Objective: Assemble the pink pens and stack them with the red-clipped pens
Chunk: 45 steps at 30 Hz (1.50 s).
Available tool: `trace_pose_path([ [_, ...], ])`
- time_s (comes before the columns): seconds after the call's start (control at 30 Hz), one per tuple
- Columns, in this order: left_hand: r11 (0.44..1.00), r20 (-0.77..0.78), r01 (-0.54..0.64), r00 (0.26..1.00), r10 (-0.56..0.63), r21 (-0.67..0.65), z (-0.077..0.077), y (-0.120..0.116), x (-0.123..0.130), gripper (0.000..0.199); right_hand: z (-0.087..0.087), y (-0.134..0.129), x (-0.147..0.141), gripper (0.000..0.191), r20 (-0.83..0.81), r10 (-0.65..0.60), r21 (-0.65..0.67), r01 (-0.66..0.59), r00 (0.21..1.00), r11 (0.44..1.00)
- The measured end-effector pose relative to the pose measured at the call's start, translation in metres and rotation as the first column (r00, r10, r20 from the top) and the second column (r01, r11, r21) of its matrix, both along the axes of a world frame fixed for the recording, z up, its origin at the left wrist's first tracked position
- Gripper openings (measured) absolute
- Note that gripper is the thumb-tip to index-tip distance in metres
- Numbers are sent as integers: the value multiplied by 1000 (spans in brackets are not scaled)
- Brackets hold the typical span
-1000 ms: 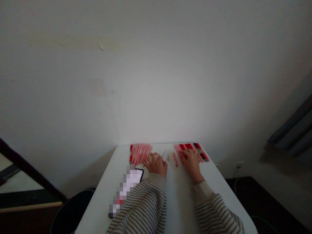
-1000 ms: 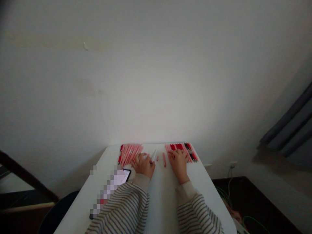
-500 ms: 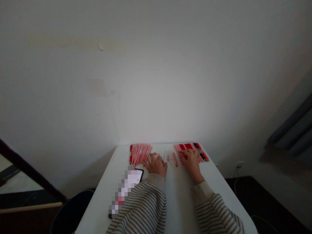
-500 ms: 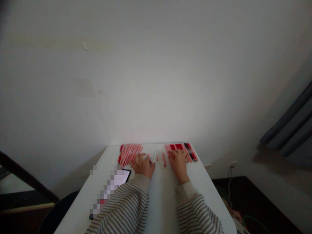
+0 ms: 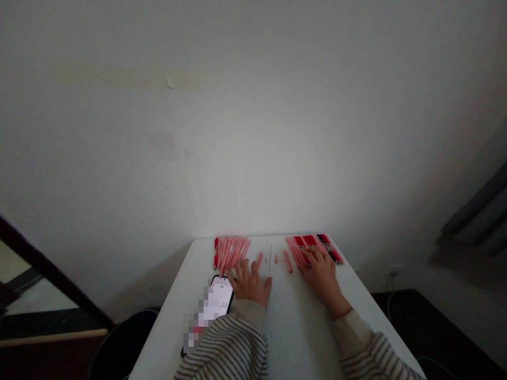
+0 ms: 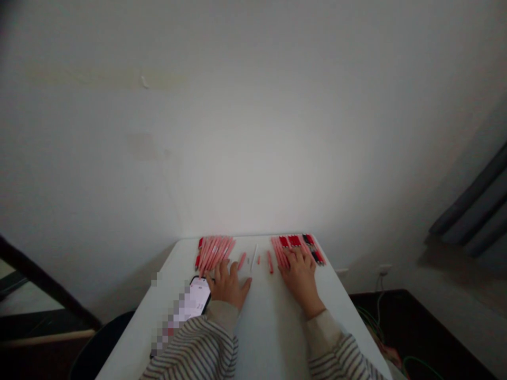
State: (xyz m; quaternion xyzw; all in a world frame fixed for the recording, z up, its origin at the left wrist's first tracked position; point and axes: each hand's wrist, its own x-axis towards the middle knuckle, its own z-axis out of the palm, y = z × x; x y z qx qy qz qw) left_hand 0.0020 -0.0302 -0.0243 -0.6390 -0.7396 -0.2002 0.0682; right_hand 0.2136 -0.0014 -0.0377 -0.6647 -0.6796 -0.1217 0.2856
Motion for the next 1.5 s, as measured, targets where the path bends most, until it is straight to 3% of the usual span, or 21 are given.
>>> trace_pose_path([
  [0.23,998,-27,47,999,-46,31,-10,-8,1,54,-9,-16,-1,50,79,26,-30,-23,997,999],
  [0.77,999,0,37,999,-37,-8,-4,-11,5,49,-13,-13,-1,45,68,32,2,-33,997,999],
  [1.07,999,15,49,999,-49,-23,-1,-13,4,49,18,2,-20,22,-3,187,14,-187,982,982],
  [1.2,999,22,41,999,-41,-34,-1,-12,4,49,31,8,-39,17,-3,198,4,-198,980,980],
  [1.5,999,33,22,999,-20,-41,-1,-10,4,48,24,16,-57,15,21,189,-62,-188,982,980],
])
